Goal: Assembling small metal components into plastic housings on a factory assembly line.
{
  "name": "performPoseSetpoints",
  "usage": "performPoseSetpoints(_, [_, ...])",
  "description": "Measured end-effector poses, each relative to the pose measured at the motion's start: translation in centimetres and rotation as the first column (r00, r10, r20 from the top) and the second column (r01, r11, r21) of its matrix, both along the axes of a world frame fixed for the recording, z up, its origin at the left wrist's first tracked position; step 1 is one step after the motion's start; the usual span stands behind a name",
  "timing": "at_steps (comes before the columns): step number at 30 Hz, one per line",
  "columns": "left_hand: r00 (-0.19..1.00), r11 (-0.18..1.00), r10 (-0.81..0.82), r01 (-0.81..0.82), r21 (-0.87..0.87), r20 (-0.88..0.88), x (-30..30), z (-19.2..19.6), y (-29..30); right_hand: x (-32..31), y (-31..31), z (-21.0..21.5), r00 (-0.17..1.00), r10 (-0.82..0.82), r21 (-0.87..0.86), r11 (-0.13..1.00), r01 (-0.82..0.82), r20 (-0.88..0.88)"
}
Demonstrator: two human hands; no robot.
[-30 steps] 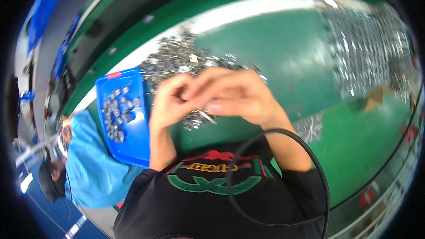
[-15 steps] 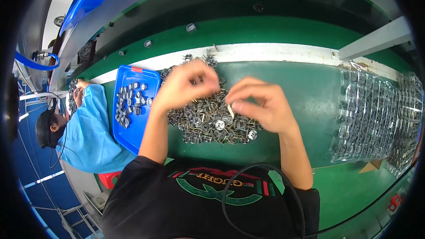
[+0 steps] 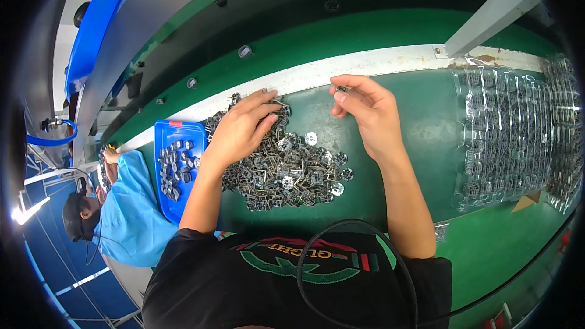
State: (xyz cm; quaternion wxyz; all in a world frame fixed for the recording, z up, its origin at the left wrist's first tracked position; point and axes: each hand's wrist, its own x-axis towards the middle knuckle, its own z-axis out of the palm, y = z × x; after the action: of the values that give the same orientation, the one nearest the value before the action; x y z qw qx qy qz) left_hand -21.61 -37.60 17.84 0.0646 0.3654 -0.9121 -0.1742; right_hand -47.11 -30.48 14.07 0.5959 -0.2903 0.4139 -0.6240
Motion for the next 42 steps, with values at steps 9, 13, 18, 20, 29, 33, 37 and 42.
performPoseSetpoints(9, [0.972, 0.989, 0.151, -0.147, 0.033, -0.179, -1.6, 2.2, -2.5, -0.8, -0.4, 0.0, 0.997, -0.076, -0.029, 0.997, 0.076, -0.007])
performPoseSetpoints(13, [0.94, 0.892, 0.259, -0.321, -0.318, -0.223, -1.6, -1.4, -8.6, -0.3, -0.5, -0.1, 0.991, -0.112, -0.022, 0.994, 0.11, -0.079])
performPoseSetpoints(18, [0.924, 0.896, 0.381, -0.372, -0.243, -0.009, -1.4, -3.3, -12.8, 0.2, -0.6, 0.1, 0.983, -0.061, -0.051, 0.997, 0.053, -0.171])
performPoseSetpoints(20, [0.908, 0.902, 0.383, -0.407, -0.144, -0.168, -2.1, -2.4, -11.5, 0.3, -0.3, -0.4, 0.939, -0.113, -0.141, 0.988, 0.07, -0.325])
performPoseSetpoints(29, [0.672, 0.912, 0.345, -0.076, 0.403, -0.655, -2.3, 4.4, 0.1, 5.2, -0.7, 6.6, 0.638, -0.462, -0.604, 0.797, -0.006, -0.616])
performPoseSetpoints(33, [0.589, 0.884, 0.363, 0.028, 0.467, -0.722, -1.8, 4.9, 0.9, 6.2, -2.2, 8.3, 0.561, -0.465, -0.613, 0.784, -0.099, -0.685])
performPoseSetpoints(37, [0.587, 0.9, 0.335, 0.033, 0.435, -0.737, -1.2, 4.8, 0.6, 7.0, -2.5, 8.6, 0.525, -0.452, -0.59, 0.798, -0.123, -0.721])
performPoseSetpoints(42, [0.565, 0.863, 0.38, 0.07, 0.501, -0.732, -0.3, 4.8, 0.3, 8.2, -3.1, 8.1, 0.502, -0.457, -0.592, 0.793, -0.144, -0.734])
